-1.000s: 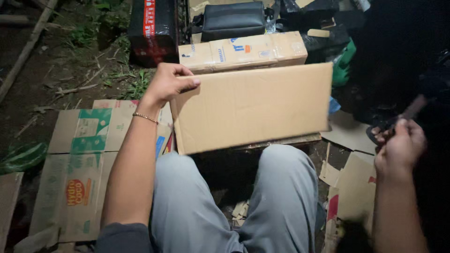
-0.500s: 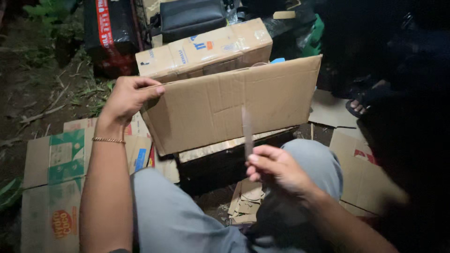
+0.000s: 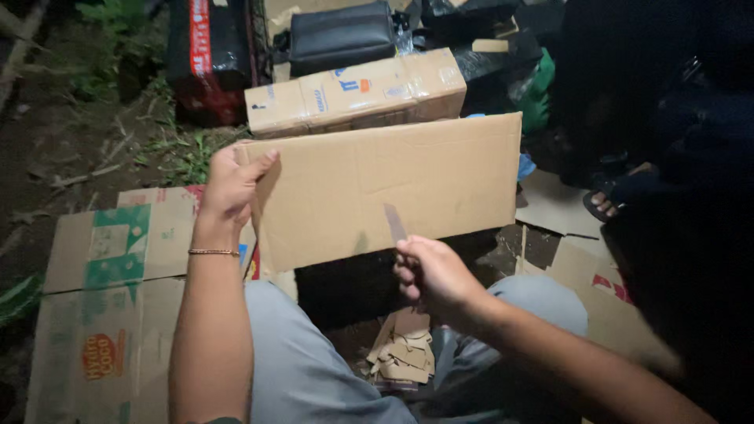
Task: The person cuts a cardboard sheet with a knife, folds it into a box shape, and secures the edges with clear tape. They then tape a second cardboard piece to the top of the assembled box.
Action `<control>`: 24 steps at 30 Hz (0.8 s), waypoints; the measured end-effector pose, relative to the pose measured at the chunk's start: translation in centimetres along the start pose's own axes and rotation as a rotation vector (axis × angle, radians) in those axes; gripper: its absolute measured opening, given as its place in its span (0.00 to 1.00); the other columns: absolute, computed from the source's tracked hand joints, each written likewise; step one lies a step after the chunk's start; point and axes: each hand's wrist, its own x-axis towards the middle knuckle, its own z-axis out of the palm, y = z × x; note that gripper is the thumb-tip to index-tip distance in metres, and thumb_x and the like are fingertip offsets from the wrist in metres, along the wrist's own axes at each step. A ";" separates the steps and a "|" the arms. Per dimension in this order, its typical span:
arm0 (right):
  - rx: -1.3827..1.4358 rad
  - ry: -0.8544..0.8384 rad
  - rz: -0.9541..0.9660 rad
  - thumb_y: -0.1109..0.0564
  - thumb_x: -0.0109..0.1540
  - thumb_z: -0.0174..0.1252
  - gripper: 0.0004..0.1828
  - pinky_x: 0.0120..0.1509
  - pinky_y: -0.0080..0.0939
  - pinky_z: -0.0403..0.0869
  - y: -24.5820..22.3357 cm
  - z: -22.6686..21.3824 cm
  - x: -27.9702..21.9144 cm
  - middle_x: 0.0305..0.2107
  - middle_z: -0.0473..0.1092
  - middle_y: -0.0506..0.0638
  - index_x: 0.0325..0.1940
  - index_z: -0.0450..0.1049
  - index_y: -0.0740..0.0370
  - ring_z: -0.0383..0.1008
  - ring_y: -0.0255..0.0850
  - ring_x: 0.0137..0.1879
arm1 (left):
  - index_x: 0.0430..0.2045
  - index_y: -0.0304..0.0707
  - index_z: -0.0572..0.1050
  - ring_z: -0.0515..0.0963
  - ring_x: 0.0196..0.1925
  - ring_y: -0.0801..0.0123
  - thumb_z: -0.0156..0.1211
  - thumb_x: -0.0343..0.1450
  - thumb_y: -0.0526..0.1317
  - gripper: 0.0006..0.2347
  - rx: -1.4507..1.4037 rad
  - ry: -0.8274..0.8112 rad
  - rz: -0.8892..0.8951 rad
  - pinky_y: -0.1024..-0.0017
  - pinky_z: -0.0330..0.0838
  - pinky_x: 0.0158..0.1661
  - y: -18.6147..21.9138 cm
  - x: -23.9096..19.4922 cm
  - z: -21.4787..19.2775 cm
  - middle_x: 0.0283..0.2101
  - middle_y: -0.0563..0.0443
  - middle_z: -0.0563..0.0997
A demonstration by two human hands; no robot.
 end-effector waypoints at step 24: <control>-0.191 0.303 -0.772 0.58 0.67 0.48 0.07 0.37 0.31 0.66 0.3 -5.1 8.4 0.33 0.66 0.47 0.47 0.65 0.63 0.63 0.31 0.34 | 0.37 0.29 0.77 0.83 0.44 0.65 0.51 0.80 0.41 0.11 -0.407 0.162 -0.109 0.68 0.76 0.48 -2.7 -0.7 -5.6 0.41 0.45 0.83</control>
